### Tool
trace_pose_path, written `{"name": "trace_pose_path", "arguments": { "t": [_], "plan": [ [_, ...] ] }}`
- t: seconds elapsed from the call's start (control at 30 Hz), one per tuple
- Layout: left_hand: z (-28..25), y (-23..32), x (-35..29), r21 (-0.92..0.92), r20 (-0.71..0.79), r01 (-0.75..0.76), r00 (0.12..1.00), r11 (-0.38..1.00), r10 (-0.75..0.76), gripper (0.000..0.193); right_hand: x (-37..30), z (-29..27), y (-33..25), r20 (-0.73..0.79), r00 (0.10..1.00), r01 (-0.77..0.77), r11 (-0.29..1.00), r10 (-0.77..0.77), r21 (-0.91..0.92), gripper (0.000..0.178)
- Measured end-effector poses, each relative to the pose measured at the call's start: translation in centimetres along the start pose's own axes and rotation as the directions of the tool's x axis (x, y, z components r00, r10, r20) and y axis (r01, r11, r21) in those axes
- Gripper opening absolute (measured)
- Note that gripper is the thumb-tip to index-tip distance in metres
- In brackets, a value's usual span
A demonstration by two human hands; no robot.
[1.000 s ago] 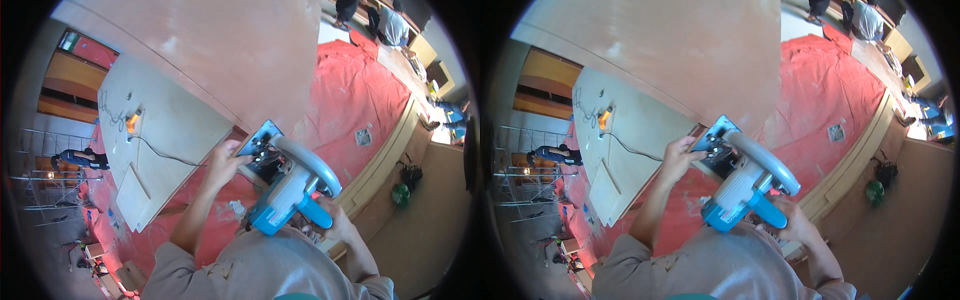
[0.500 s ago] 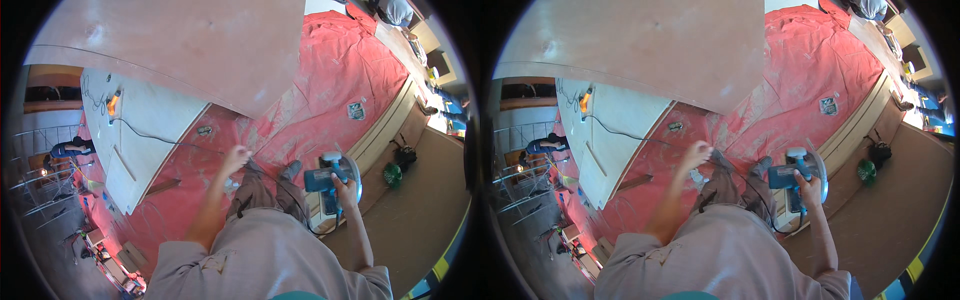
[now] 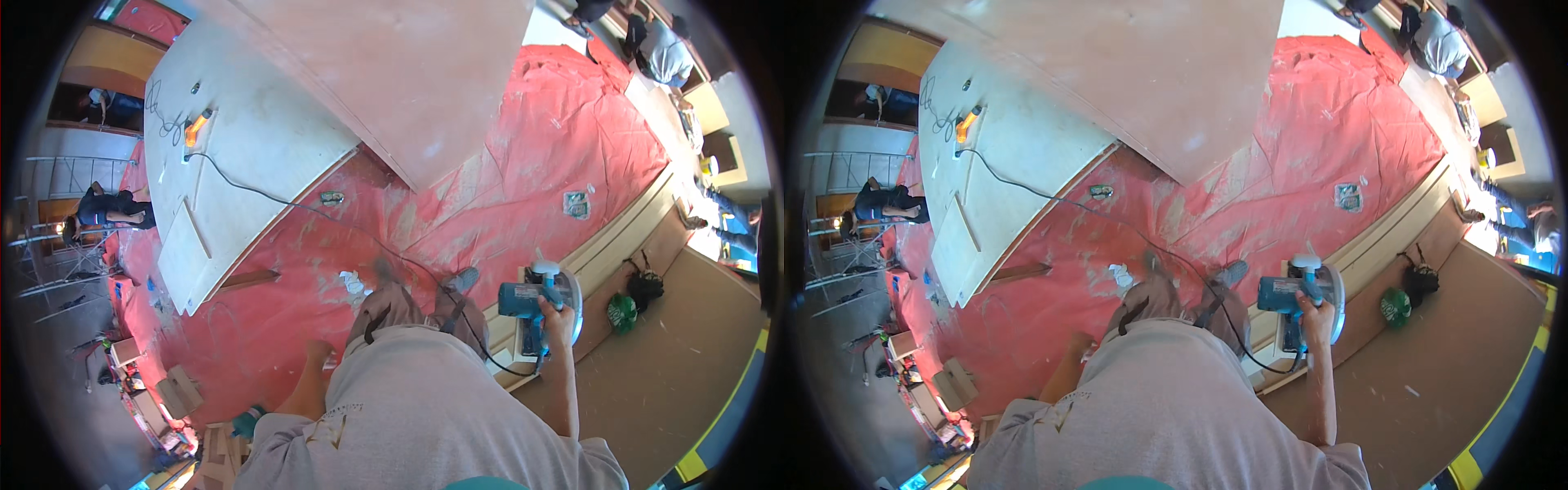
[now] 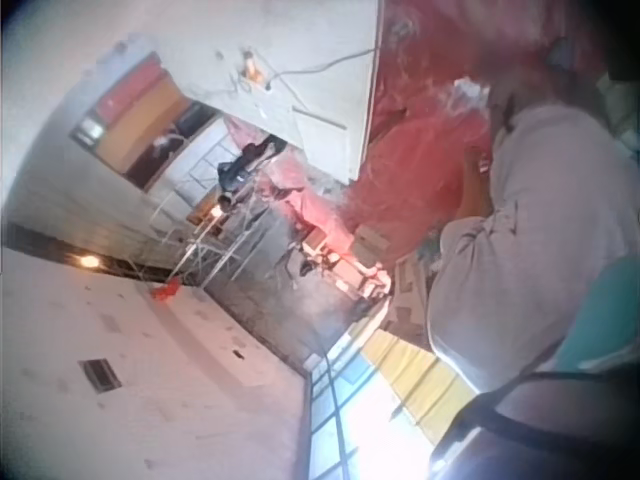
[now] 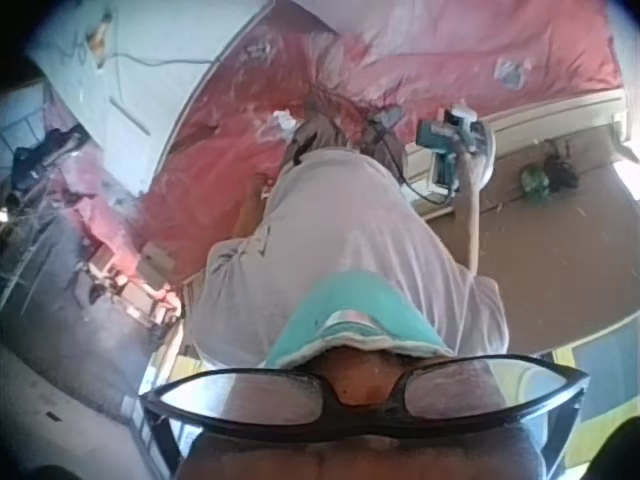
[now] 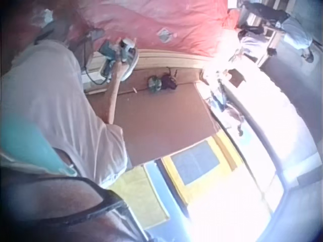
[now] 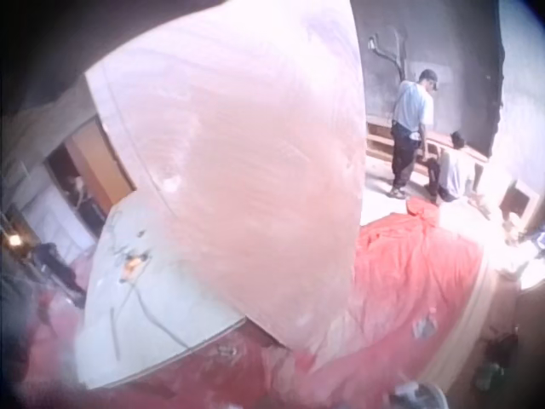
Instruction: The person trims the edge of a wooden panel using a circular saw, sets the saw down on a work table, and helps shift a large wooden board.
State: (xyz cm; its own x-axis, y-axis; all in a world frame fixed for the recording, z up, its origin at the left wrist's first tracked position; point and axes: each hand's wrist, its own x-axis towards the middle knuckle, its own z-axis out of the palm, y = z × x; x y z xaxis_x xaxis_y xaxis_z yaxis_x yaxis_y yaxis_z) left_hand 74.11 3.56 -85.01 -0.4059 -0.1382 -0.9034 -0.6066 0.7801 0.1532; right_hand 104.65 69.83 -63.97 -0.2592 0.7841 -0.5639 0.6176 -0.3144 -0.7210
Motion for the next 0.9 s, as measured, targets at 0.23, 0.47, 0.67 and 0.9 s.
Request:
{"name": "trace_pose_path", "arguments": {
  "t": [0.23,0.47,0.67,0.9],
  "plan": [
    [-3.9,1.8,6.7,0.487,0.017,-0.652,0.672,0.581,0.740,0.011,-6.0,9.7,-6.1,0.214,0.956,0.203,0.979,-0.201,0.012,0.029],
    [-10.0,14.0,-0.5,-0.152,-0.350,-0.676,0.719,0.721,0.600,0.016,-17.8,21.9,-15.9,0.304,0.896,0.345,0.938,-0.322,-0.026,0.029],
    [-19.7,0.5,3.0,-0.409,-0.425,-0.546,0.823,0.731,0.377,0.019,-24.2,35.4,-23.0,0.466,0.768,0.488,0.873,-0.439,0.018,0.035],
    [-23.8,-11.0,2.3,-0.760,-0.392,-0.360,0.918,0.541,0.061,0.013,-27.8,50.9,-30.7,0.731,0.498,0.599,0.795,-0.467,0.099,0.024]
  ]
}}
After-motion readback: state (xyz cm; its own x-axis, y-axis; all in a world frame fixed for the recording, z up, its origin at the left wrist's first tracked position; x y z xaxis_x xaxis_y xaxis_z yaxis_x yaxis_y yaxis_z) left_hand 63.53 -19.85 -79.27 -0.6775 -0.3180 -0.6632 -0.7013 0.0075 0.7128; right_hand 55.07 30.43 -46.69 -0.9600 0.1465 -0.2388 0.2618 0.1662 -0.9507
